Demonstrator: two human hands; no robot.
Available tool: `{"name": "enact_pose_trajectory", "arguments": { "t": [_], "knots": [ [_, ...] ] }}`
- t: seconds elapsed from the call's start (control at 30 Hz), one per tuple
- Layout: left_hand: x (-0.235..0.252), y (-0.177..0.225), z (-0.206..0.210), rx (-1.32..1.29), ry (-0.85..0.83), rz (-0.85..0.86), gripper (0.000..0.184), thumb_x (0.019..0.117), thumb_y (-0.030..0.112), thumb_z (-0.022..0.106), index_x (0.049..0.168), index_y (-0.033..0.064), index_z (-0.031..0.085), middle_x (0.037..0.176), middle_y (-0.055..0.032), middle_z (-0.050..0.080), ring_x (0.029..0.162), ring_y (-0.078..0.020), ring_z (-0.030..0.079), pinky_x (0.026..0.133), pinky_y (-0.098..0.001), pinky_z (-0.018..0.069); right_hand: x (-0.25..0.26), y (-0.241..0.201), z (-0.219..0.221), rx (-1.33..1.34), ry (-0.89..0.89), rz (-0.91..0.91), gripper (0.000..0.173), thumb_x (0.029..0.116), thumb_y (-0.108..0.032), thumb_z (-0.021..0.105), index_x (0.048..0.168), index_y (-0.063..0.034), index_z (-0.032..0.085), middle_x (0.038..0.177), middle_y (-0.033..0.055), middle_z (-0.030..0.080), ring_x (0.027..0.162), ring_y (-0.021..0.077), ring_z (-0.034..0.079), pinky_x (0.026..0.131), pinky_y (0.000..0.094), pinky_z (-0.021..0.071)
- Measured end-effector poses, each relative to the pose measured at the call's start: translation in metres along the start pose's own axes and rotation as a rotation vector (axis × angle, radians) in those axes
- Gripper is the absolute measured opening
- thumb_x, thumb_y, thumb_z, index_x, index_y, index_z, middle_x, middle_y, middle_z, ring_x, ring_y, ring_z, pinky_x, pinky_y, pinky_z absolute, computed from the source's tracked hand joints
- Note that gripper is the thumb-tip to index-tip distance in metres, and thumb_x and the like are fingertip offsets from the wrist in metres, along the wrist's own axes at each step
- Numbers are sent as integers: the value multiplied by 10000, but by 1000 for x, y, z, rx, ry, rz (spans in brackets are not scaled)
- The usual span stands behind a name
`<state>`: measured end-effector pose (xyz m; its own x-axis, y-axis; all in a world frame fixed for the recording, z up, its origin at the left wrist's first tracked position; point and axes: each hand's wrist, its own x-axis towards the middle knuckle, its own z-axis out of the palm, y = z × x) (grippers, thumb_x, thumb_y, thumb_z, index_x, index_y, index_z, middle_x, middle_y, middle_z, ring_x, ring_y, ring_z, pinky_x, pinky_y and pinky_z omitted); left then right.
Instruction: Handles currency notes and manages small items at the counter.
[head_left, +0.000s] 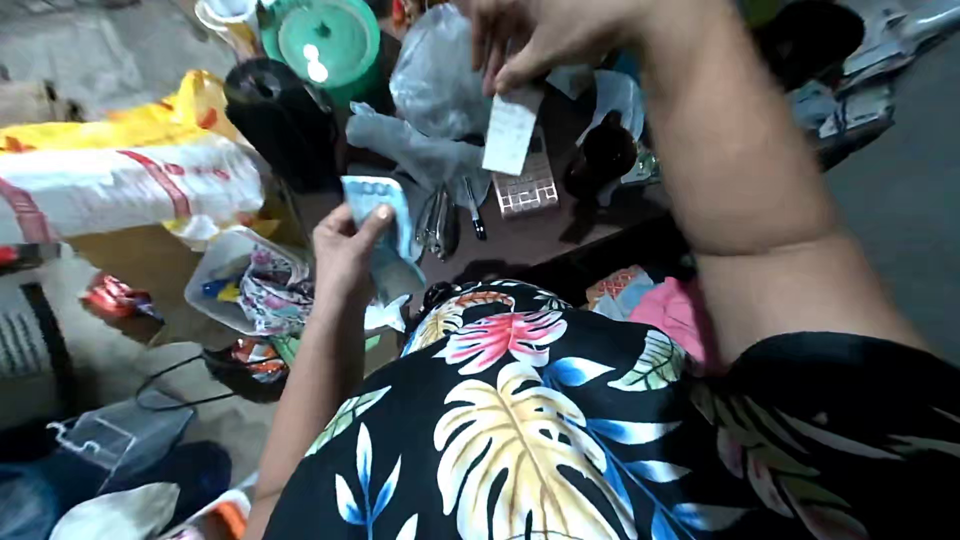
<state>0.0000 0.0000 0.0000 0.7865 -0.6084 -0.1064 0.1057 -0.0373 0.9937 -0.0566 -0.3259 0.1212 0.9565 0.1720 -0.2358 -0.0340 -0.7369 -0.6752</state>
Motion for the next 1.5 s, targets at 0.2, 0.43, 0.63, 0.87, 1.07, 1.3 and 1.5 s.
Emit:
{"name": "enact_pose_trajectory", "arguments": {
  "t": [0.2, 0.43, 0.63, 0.87, 1.07, 1.3, 1.5],
  "knots": [
    [24, -13, 51, 134, -320, 66, 83, 899, 87, 736, 972, 50, 724, 988, 28, 726, 881, -22, 681, 813, -235, 587, 29, 6, 72, 162, 93, -166, 254, 931, -70, 724, 1160, 11, 648, 1087, 106, 712, 965, 145, 705, 899, 315, 581],
    [27, -36, 30, 223, 54, -72, 136, 994, 192, 664, 939, 74, 705, 794, 107, 663, 714, 44, 596, 708, -180, 513, -16, 109, 189, 152, 477, 461, 335, 1055, -178, 518, 1329, -17, 624, 1189, 207, 694, 1038, 340, 695, 944, 534, 549],
    [22, -47, 7, 142, 203, -180, 174, 1040, 238, 588, 935, 130, 677, 800, 87, 673, 700, -24, 651, 659, -251, 578, -10, 121, 230, -29, 289, 732, 438, 1101, -305, 433, 1521, -194, 490, 1146, 229, 719, 1072, 463, 685, 905, 653, 506],
    [4, -45, -13, 143, 290, -146, 153, 1037, 219, 579, 920, 163, 660, 803, 112, 679, 728, -14, 661, 686, -246, 585, -12, 124, 242, -119, 340, 709, 477, 1089, -343, 410, 1549, -231, 466, 1055, 195, 745, 948, 429, 717, 807, 626, 528],
    [-18, -58, -43, 97, 372, -153, 162, 1037, 232, 565, 896, 209, 644, 833, 134, 678, 770, -7, 661, 744, -251, 584, -39, 131, 266, -133, 322, 737, 486, 1077, -319, 413, 1546, -213, 482, 957, 201, 751, 876, 445, 722, 758, 628, 531],
    [-20, -60, -52, 62, 426, -103, 203, 1036, 194, 557, 855, 216, 646, 805, 132, 683, 750, -14, 663, 739, -254, 584, -46, 139, 251, -60, 396, 841, 477, 1069, -318, 434, 1511, -155, 513, 1083, 197, 742, 982, 427, 712, 824, 634, 518],
    [-15, -51, -59, 98, 479, -50, 207, 1030, 178, 575, 837, 217, 638, 791, 137, 676, 736, -10, 658, 721, -246, 582, -28, 139, 238, -90, 377, 809, 476, 1068, -329, 417, 1498, -160, 531, 1155, 185, 734, 1026, 421, 706, 833, 628, 521]
  ]
}}
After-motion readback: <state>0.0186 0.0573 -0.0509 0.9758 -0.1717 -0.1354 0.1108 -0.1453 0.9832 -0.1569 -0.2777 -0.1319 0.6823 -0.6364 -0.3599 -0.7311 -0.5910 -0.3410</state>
